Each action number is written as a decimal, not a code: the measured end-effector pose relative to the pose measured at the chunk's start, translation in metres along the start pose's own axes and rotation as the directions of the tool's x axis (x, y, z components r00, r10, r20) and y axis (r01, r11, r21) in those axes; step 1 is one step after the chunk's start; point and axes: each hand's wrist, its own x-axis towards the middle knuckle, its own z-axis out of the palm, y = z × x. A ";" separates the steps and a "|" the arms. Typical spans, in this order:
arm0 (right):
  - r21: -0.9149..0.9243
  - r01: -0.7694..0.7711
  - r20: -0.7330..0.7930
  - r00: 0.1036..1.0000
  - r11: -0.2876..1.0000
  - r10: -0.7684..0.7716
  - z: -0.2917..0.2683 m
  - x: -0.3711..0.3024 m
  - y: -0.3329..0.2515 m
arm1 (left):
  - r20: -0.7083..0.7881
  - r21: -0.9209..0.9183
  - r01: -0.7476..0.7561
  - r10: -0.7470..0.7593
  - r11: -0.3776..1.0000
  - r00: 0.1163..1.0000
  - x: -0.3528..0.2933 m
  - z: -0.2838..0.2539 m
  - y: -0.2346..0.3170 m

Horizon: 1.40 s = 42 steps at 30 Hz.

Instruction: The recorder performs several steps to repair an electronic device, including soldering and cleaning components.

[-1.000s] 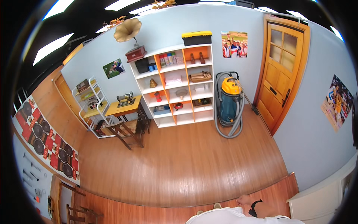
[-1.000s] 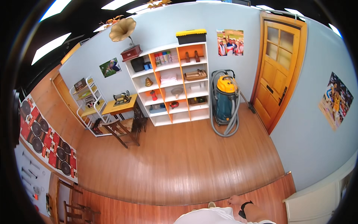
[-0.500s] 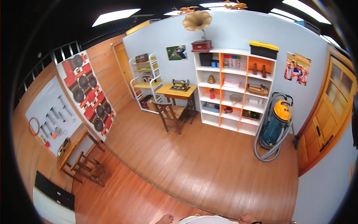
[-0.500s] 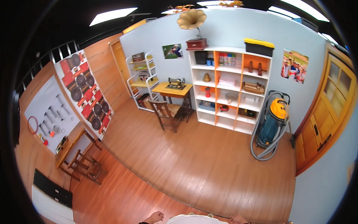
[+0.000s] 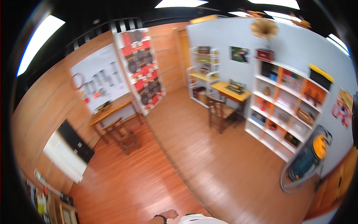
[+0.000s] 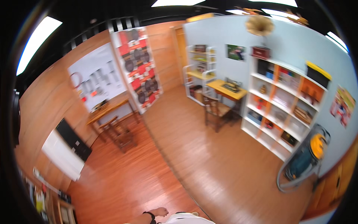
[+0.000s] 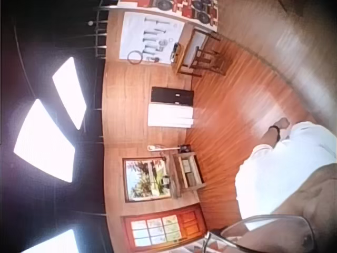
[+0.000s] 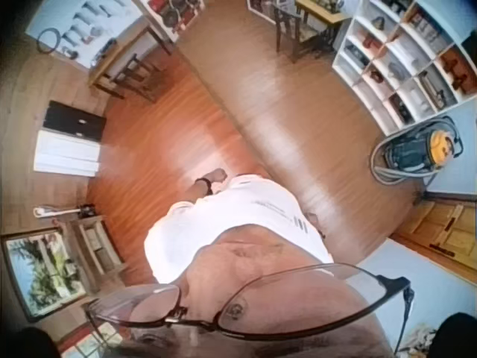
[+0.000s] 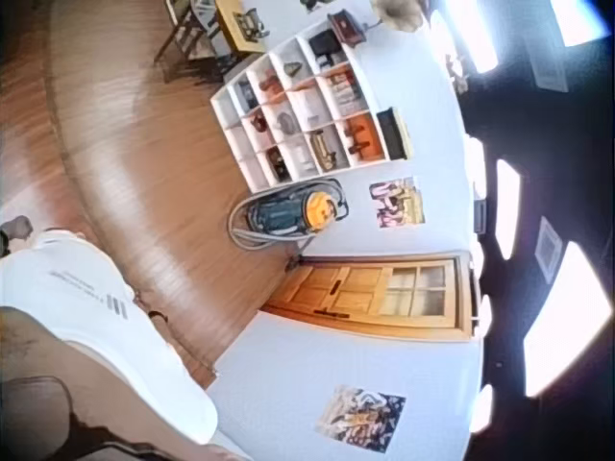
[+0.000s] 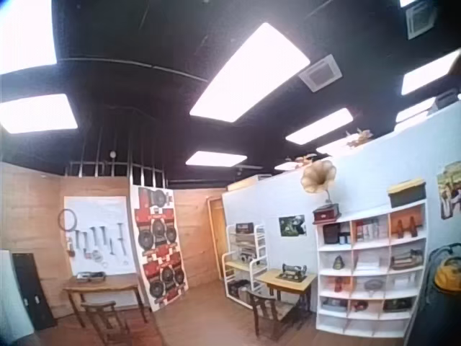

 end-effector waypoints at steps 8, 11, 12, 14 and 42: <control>-0.260 0.353 0.159 0.934 0.899 -0.320 0.008 0.023 0.032 | -0.231 -0.112 -0.072 0.045 0.991 0.972 -0.023 0.004 0.012; -0.314 0.496 0.223 0.867 0.810 -0.445 0.009 0.037 0.049 | -0.312 -0.200 -0.048 -0.018 0.979 0.950 -0.046 0.005 0.013; -0.310 0.552 0.241 0.833 0.774 -0.498 0.007 0.044 0.050 | -0.314 -0.251 -0.047 -0.036 0.967 0.949 -0.048 0.011 0.006; -0.204 0.605 0.298 0.787 0.770 -0.540 0.003 0.053 0.035 | -0.301 -0.334 -0.025 -0.081 0.942 0.950 -0.062 0.022 -0.017; -0.331 0.271 0.481 0.873 0.904 -0.085 -0.019 0.314 -0.464 | -0.546 -0.721 -0.100 -0.473 0.686 0.692 -0.067 -0.022 -0.258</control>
